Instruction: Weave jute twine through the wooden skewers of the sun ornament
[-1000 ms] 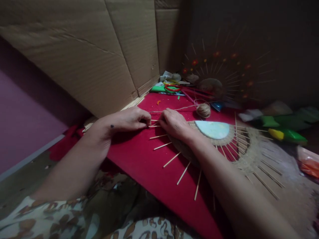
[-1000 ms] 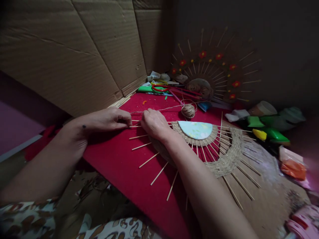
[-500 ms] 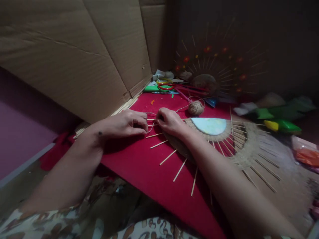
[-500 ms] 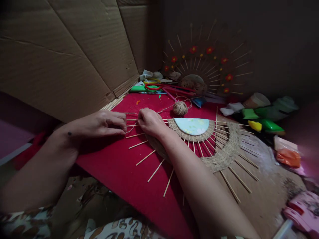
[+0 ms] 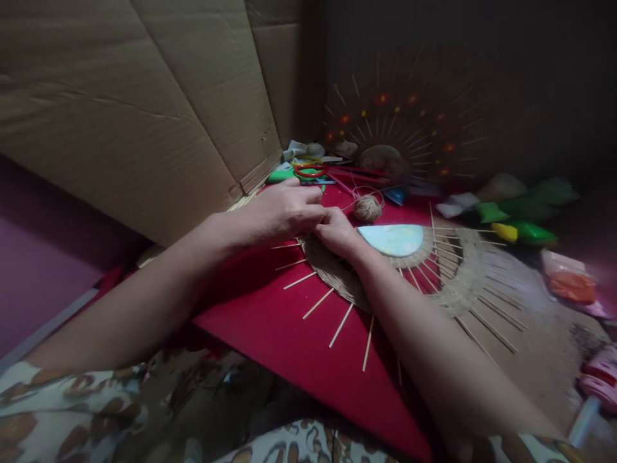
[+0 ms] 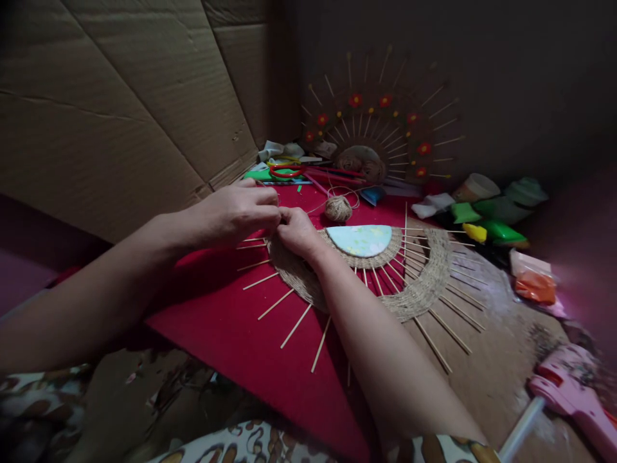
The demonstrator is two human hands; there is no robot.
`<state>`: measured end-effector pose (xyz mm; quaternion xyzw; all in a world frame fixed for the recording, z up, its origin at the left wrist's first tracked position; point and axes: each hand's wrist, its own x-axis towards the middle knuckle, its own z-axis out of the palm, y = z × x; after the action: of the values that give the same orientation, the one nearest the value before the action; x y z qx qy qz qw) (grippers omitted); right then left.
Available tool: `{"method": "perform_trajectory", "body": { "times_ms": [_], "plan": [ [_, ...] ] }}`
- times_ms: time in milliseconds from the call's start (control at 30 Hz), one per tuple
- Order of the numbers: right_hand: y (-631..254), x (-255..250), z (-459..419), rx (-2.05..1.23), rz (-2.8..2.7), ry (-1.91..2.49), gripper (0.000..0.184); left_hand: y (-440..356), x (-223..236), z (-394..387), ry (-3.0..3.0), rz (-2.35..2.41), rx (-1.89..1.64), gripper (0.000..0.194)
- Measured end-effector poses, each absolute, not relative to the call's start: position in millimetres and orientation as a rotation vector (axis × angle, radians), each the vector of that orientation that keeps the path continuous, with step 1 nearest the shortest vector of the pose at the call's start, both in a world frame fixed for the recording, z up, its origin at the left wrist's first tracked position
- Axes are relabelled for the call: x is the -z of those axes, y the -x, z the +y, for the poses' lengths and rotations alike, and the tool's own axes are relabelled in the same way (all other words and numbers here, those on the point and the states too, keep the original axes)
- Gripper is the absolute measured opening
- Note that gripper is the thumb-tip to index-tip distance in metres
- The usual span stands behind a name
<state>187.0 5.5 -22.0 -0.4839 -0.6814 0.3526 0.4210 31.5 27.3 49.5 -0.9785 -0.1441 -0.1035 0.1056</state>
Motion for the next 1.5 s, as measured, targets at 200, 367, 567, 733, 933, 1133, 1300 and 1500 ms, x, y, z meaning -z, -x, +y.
{"method": "perform_trajectory", "body": {
  "times_ms": [200,367,567,733,933,1133,1300,1500],
  "plan": [
    [-197,1,-2,-1.156,-1.791,1.107,0.024,-26,-35,40,2.806,-0.728,0.420,0.030],
    [-197,-3,-5,-1.161,-1.718,1.162,0.019,-12,-33,36,2.682,-0.807,0.812,0.028],
    [-197,10,1,-1.252,-1.469,0.975,0.012,2,-35,40,3.293,-0.943,0.368,0.024],
    [-198,13,4,-1.259,-1.477,0.922,0.019,0,-21,53,3.285,-0.932,0.000,0.020],
    [-197,8,0,-1.255,-1.489,0.954,0.016,-10,-14,47,3.192,-0.866,-0.017,0.020],
    [-196,-1,-8,-1.183,-1.597,1.086,0.020,-16,-8,40,3.148,-0.974,0.022,0.023],
    [-197,-8,-9,-1.135,-1.623,1.114,0.018,-17,-9,40,3.140,-1.002,-0.002,0.023],
    [-203,-24,-42,-1.118,-1.716,1.312,0.020,-17,-7,42,3.131,-0.979,0.055,0.022]
  ]
}}
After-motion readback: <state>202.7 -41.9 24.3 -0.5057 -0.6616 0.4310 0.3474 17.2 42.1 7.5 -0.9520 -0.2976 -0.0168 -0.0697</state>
